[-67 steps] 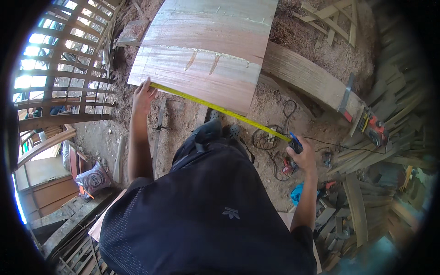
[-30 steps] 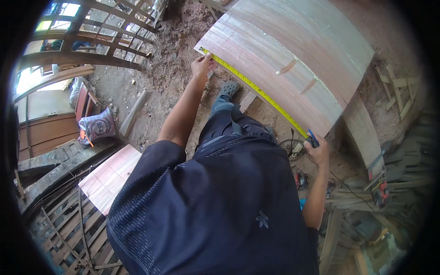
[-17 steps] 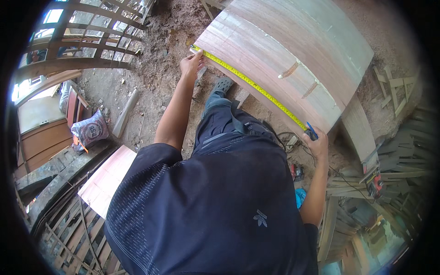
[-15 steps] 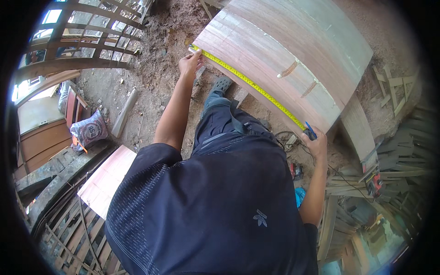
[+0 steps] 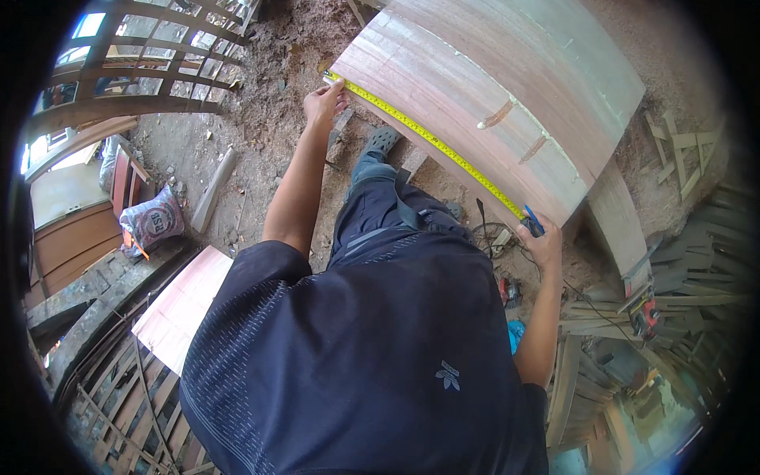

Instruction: Measure and cut a wooden panel using a circular saw and hand tools.

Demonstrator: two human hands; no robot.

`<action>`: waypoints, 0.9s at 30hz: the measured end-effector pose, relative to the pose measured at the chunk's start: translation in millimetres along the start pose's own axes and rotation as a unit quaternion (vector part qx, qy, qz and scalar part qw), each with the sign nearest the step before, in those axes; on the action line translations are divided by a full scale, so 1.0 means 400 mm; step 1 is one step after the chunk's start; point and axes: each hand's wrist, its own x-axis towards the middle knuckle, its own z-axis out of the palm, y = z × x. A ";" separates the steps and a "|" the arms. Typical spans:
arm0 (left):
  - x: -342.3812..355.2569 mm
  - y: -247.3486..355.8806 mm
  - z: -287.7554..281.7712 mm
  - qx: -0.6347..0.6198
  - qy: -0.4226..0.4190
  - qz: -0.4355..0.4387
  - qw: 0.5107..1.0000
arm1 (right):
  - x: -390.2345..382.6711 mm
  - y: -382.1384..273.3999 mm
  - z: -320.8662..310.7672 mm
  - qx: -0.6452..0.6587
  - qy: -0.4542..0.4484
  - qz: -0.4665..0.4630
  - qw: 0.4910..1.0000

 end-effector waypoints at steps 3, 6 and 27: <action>0.009 0.005 -0.019 0.072 0.028 0.008 0.997 | 0.009 -0.007 -0.001 -0.024 -0.009 -0.001 1.000; 0.017 -0.010 -0.021 0.256 0.142 0.177 0.940 | 0.003 -0.009 0.001 -0.022 -0.008 0.010 1.000; 0.119 0.028 -0.100 0.341 -0.115 0.317 0.878 | -0.049 0.141 0.012 -0.044 -0.005 0.019 0.999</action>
